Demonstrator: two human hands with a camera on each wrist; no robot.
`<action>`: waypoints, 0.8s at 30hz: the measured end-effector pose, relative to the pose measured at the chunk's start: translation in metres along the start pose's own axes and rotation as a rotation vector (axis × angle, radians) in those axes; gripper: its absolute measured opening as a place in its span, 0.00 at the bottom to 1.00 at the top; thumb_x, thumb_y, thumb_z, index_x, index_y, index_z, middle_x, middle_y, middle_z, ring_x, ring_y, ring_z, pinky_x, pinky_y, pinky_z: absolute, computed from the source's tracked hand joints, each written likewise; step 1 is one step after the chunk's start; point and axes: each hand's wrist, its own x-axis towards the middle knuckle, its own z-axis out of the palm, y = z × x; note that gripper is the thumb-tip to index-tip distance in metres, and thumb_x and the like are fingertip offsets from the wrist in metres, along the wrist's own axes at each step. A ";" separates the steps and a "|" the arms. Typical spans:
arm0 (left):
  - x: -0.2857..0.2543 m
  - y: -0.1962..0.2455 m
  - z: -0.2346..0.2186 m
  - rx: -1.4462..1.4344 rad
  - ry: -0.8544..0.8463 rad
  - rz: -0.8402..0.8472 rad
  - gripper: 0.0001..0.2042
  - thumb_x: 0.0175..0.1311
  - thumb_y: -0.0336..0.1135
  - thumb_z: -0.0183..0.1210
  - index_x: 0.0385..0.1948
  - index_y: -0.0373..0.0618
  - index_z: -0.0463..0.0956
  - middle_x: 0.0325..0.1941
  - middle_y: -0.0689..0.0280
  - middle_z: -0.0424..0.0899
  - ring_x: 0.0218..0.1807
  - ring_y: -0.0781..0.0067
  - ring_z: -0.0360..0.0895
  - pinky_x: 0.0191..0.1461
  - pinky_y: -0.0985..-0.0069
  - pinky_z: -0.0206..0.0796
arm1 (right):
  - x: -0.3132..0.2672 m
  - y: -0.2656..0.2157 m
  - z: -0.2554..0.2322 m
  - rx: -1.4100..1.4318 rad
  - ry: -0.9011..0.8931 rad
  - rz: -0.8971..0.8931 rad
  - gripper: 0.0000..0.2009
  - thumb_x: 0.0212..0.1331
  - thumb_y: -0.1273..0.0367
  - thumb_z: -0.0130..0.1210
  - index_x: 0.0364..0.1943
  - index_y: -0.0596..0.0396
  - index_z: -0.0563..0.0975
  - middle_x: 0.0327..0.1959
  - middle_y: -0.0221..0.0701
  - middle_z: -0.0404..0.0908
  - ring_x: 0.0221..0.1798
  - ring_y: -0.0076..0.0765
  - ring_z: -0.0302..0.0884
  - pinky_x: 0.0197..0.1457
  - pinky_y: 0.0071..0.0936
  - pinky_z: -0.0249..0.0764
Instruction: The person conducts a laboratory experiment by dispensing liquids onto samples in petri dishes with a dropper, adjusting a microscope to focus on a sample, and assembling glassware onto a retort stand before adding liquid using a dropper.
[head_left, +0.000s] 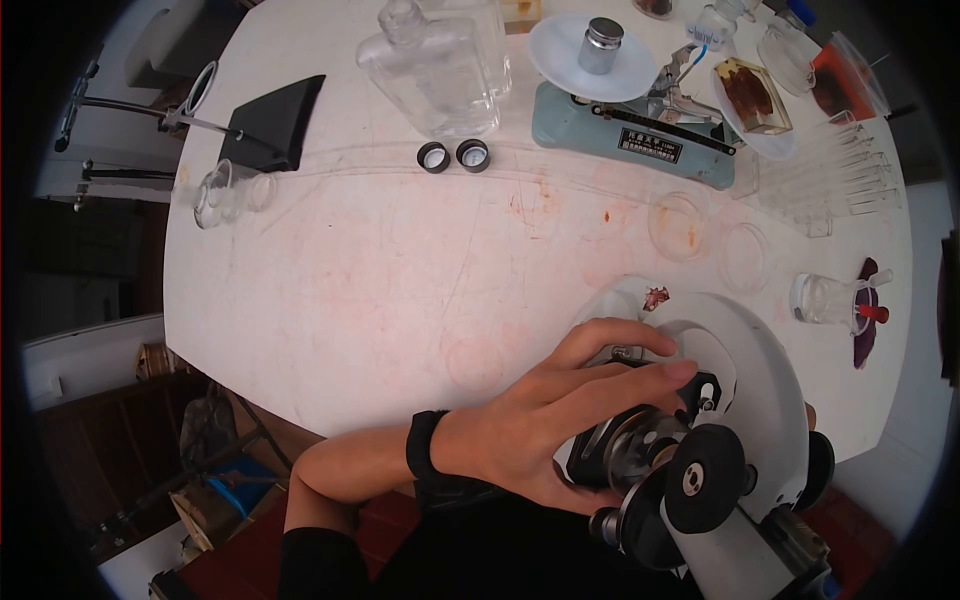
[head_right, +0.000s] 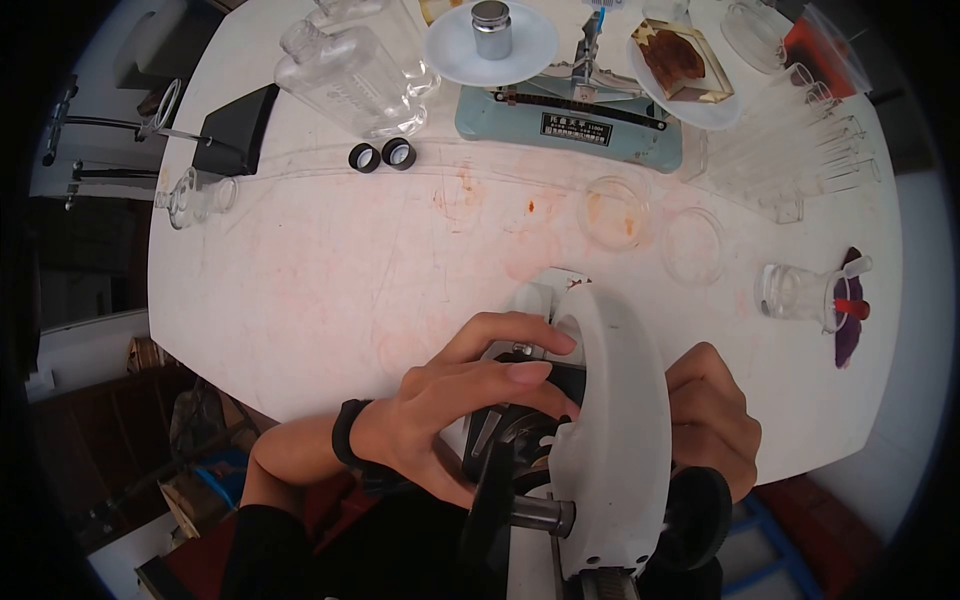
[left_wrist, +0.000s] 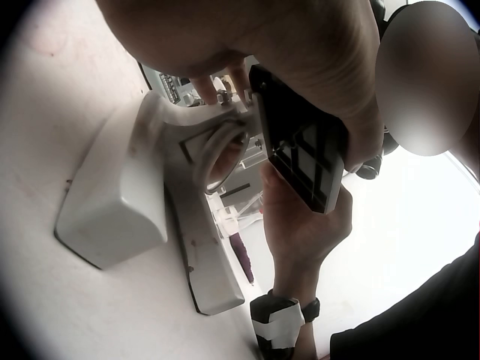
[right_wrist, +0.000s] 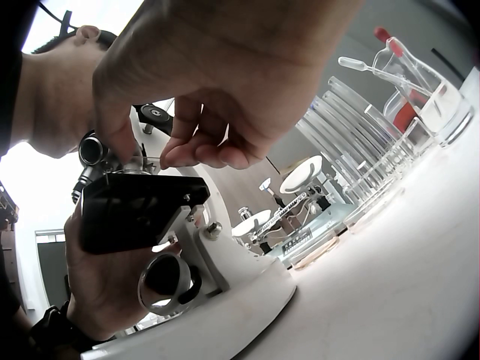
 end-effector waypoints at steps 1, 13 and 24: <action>0.000 0.000 0.000 0.002 0.007 -0.001 0.43 0.49 0.34 0.74 0.68 0.35 0.59 0.40 0.51 0.88 0.65 0.44 0.67 0.62 0.54 0.64 | -0.001 0.000 0.001 0.004 0.029 0.021 0.15 0.43 0.69 0.68 0.17 0.57 0.69 0.18 0.29 0.73 0.22 0.30 0.63 0.22 0.23 0.55; 0.002 0.001 -0.002 0.012 -0.020 -0.019 0.46 0.48 0.34 0.73 0.70 0.31 0.55 0.41 0.52 0.87 0.66 0.47 0.67 0.63 0.55 0.64 | 0.001 0.003 -0.003 0.020 -0.016 -0.023 0.15 0.41 0.71 0.68 0.16 0.58 0.70 0.17 0.29 0.72 0.23 0.31 0.64 0.23 0.23 0.55; 0.001 0.002 -0.003 0.015 -0.016 -0.019 0.46 0.48 0.32 0.73 0.70 0.30 0.55 0.41 0.53 0.87 0.66 0.47 0.67 0.62 0.55 0.64 | 0.000 0.003 -0.002 0.017 -0.017 -0.013 0.15 0.42 0.70 0.68 0.16 0.59 0.70 0.18 0.30 0.74 0.23 0.31 0.65 0.23 0.23 0.56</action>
